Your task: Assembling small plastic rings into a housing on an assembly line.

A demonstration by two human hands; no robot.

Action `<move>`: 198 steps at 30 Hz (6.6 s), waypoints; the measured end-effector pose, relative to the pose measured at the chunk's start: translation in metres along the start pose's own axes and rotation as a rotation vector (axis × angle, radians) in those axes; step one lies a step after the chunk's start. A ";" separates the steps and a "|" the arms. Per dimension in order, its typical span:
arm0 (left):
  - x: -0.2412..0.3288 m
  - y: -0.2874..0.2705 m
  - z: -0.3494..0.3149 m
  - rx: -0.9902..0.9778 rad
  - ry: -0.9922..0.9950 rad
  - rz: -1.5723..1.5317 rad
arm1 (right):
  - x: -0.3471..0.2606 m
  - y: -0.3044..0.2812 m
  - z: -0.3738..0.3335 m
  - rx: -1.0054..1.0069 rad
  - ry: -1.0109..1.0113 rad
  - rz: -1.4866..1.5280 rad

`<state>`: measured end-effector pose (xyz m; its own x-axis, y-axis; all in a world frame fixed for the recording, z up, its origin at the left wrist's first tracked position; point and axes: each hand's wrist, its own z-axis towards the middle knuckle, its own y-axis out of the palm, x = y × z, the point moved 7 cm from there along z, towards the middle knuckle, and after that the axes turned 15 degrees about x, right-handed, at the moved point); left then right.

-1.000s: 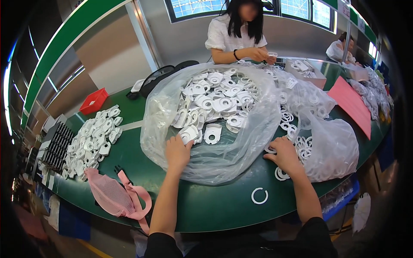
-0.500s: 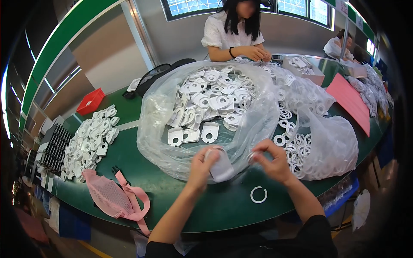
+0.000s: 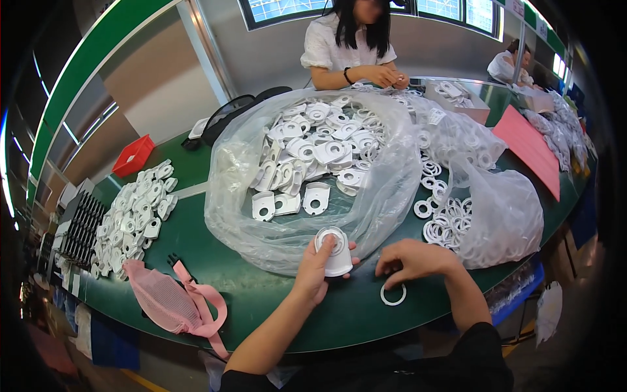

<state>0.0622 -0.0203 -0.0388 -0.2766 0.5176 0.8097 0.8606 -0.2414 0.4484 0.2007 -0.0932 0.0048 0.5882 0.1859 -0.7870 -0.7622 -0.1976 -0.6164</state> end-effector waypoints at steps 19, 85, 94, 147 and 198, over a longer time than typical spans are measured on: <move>-0.030 0.028 -0.020 -0.509 -0.454 -0.252 | -0.014 -0.034 0.006 0.782 -0.132 0.137; -0.003 0.016 -0.012 -0.194 0.551 0.454 | -0.016 -0.012 0.015 0.699 -0.186 0.142; 0.013 0.022 -0.026 0.027 0.844 0.882 | -0.026 -0.010 0.013 0.695 -0.226 0.000; -0.011 0.019 -0.011 -0.237 0.357 0.539 | 0.013 -0.022 0.011 0.659 0.144 0.310; 0.021 0.001 0.002 -0.135 0.218 0.405 | 0.006 -0.025 0.011 0.871 0.088 0.178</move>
<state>0.0584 -0.0085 -0.0223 -0.0260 0.1788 0.9835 0.8587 -0.4997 0.1136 0.2203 -0.0766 0.0153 0.4326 0.1406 -0.8906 -0.7580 0.5916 -0.2748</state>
